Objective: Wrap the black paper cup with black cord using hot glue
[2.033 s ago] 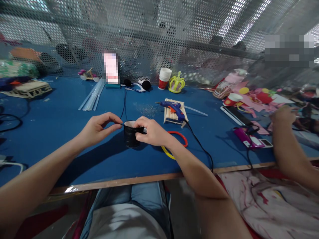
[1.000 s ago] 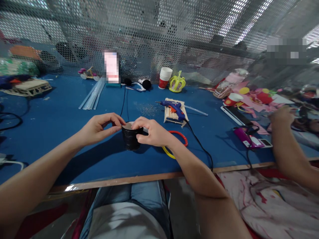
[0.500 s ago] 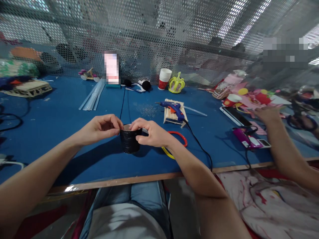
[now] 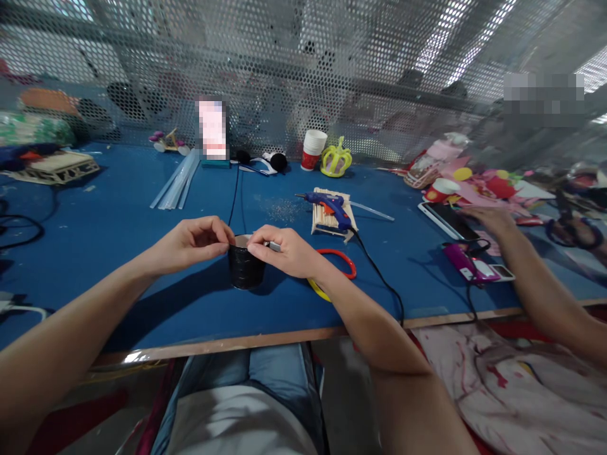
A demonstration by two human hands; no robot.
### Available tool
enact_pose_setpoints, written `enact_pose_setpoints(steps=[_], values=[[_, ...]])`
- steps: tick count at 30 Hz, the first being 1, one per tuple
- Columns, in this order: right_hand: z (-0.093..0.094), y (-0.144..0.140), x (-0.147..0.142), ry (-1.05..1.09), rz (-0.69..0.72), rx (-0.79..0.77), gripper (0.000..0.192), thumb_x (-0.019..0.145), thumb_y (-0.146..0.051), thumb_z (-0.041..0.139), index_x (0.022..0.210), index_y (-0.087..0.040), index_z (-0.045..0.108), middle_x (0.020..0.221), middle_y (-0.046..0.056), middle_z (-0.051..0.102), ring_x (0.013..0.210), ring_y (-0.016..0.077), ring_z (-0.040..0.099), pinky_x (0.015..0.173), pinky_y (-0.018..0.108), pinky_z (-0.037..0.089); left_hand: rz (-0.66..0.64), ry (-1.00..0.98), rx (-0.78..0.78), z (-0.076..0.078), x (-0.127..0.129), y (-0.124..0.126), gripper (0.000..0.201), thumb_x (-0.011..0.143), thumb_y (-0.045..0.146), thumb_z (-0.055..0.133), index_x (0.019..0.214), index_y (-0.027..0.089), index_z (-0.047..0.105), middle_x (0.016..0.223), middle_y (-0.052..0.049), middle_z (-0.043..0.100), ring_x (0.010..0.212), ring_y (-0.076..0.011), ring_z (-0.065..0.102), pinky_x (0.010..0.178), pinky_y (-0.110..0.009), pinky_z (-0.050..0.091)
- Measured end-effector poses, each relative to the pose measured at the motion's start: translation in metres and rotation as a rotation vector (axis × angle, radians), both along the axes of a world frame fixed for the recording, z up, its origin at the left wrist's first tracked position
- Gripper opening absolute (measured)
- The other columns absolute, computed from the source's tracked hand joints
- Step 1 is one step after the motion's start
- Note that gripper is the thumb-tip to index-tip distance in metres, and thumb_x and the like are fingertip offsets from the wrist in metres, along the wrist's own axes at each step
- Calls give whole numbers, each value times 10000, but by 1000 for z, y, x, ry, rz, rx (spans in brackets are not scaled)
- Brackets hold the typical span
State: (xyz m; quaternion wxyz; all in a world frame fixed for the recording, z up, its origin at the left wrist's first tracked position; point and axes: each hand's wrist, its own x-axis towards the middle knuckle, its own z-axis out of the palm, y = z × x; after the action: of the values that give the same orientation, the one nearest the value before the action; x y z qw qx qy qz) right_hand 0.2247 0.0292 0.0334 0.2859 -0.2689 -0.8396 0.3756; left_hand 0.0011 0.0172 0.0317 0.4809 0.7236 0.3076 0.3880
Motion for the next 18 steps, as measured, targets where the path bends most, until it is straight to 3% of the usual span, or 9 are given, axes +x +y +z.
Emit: enact_pose_setpoints(steps=[13,18], values=[[2,-7,-10,-74,-70,134,182,831,-362,548,849,-184,582,814,22,603,761,125,560,721,273,437,37,111,68,-4,1,-2,86,791,210,560,750,142,526,836,-44,615,778,-134,584,718,-278,473],[0,-9,-12,-56,-91,149,163,856,-318,507,790,-184,572,804,32,611,764,133,556,746,298,442,62,143,103,-4,3,-3,77,789,205,552,748,145,527,826,-42,611,762,-131,576,698,-270,473]])
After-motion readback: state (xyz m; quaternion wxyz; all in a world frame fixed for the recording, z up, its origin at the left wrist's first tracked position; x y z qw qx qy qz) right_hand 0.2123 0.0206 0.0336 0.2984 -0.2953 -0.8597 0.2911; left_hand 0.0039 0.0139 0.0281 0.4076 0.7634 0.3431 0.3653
